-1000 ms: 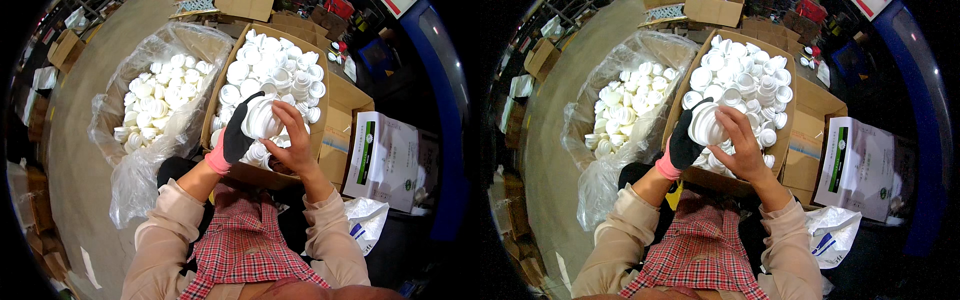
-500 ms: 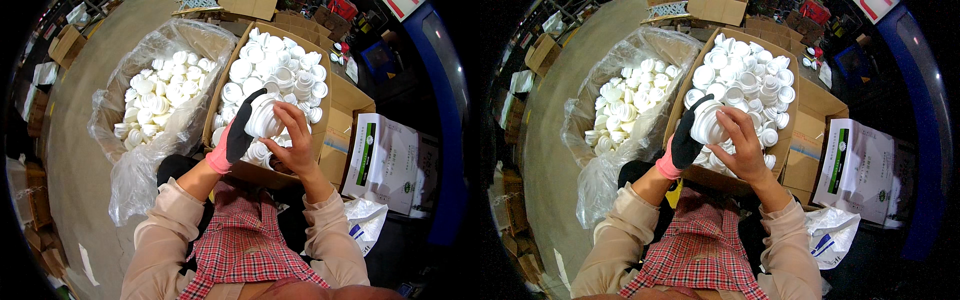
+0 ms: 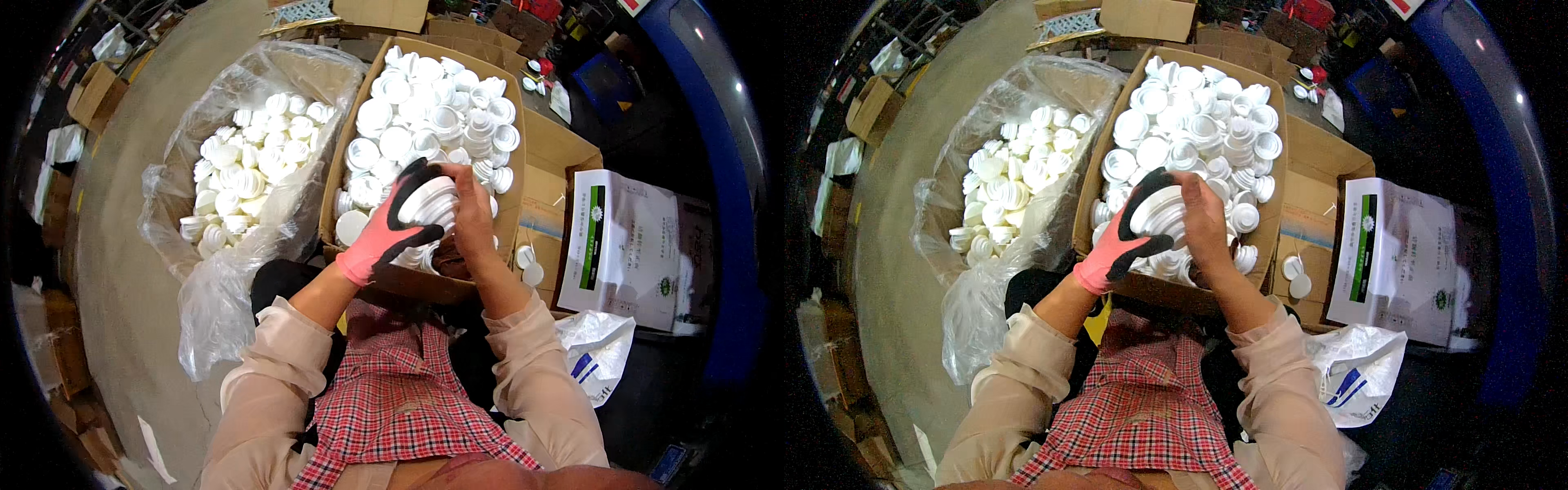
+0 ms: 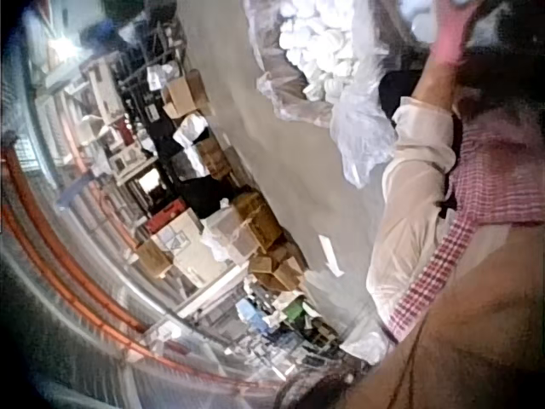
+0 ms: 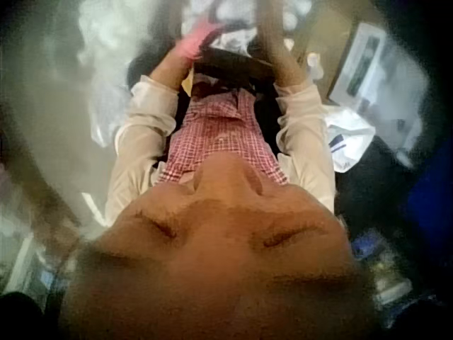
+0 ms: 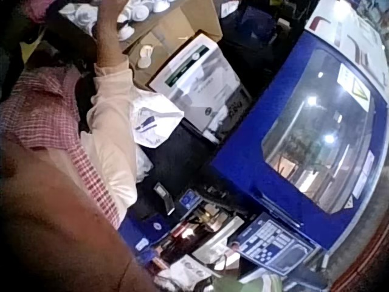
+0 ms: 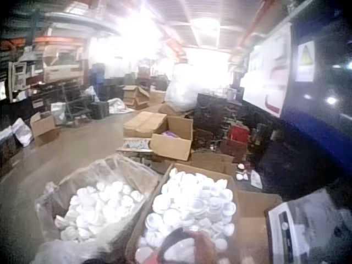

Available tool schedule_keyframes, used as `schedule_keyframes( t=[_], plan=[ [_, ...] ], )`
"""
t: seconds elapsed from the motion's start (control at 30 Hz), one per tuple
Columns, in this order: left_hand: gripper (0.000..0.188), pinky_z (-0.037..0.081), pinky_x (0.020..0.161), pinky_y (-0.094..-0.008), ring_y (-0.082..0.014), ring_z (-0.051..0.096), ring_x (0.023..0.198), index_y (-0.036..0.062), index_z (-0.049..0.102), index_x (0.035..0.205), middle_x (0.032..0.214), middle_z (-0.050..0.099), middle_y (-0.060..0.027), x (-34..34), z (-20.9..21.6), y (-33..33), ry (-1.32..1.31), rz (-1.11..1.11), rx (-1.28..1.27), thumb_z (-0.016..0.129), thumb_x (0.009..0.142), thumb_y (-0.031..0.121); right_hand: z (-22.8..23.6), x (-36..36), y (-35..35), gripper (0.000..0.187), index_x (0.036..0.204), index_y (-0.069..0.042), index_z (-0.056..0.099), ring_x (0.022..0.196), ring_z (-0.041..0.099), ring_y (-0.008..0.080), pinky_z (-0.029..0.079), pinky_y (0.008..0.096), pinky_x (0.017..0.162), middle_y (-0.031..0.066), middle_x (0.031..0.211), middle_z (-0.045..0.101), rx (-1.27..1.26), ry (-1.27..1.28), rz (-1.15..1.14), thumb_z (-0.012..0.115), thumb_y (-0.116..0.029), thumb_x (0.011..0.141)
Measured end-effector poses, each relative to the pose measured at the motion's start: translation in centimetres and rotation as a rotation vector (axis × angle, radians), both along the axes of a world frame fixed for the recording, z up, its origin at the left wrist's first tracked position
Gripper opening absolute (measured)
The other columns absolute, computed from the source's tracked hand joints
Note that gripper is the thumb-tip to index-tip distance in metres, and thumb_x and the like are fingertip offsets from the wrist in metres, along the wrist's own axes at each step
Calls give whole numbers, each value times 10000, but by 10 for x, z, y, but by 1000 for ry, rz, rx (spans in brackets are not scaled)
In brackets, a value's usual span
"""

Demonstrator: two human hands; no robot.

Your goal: The person picks up white plastic caps and lids from a cardboard box and a plastic bag, then screws the lids onto the caps by hand. The person continues this repetitive assembly process throughout the clip.

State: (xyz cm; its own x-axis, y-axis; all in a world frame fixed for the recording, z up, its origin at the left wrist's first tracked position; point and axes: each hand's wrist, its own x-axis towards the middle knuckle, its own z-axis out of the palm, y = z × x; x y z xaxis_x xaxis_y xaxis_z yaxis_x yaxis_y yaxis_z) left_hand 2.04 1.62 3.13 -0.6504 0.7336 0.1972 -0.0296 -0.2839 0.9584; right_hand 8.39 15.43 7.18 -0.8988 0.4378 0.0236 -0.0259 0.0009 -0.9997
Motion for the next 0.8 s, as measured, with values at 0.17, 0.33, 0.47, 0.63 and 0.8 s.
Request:
schedule_keyframes(
  t=[0.17, 0.33, 0.47, 0.63, 0.8],
  plan=[
    [602, 440, 934, -327, -233, 578, 1079, -3, 430, 1352, 1158, 609, -160, 5, 1, 2, 144, 80, -198, 670, 806, 81, -34, -9, 20, 625, 788, -18, 615, 682, 526, 105, 425, 262, 675, 26, 694, 582, 57, 20, -131, 331, -526, 1016],
    [607, 434, 955, -360, -241, 563, 1123, -22, 427, 1364, 1215, 589, -189, 31, -22, 4, 418, 325, -568, 678, 816, 46, -42, -13, 30, 650, 653, -32, 582, 592, 420, 88, 351, 246, 591, 1, 633, 521, 115, -7, -166, 334, -506, 1023],
    [621, 463, 938, -379, -376, 582, 1100, -77, 406, 1356, 1248, 567, -242, 12, -64, 8, 352, 398, -457, 671, 850, 168, -60, -21, 43, 655, 840, 3, 632, 704, 575, 149, 459, 282, 689, 82, 758, 626, -141, 17, -124, 335, -559, 1000],
    [472, 537, 892, -539, -330, 585, 1143, -8, 451, 1337, 1289, 558, -157, -26, -21, -4, -850, -120, 314, 477, 995, 315, -39, -12, 59, 680, 1143, 39, 574, 1020, 631, 279, 525, 387, 848, 219, 1101, 646, -458, 123, 93, 278, -558, 1004],
    [466, 492, 957, -549, -318, 577, 1157, 10, 443, 1355, 1300, 557, -148, -28, -31, -12, -869, -93, 375, 498, 987, 291, -53, -13, 64, 605, 1091, 51, 602, 864, 676, 231, 557, 332, 767, 193, 1011, 675, -464, 10, 43, 352, -494, 1014]
  ],
)
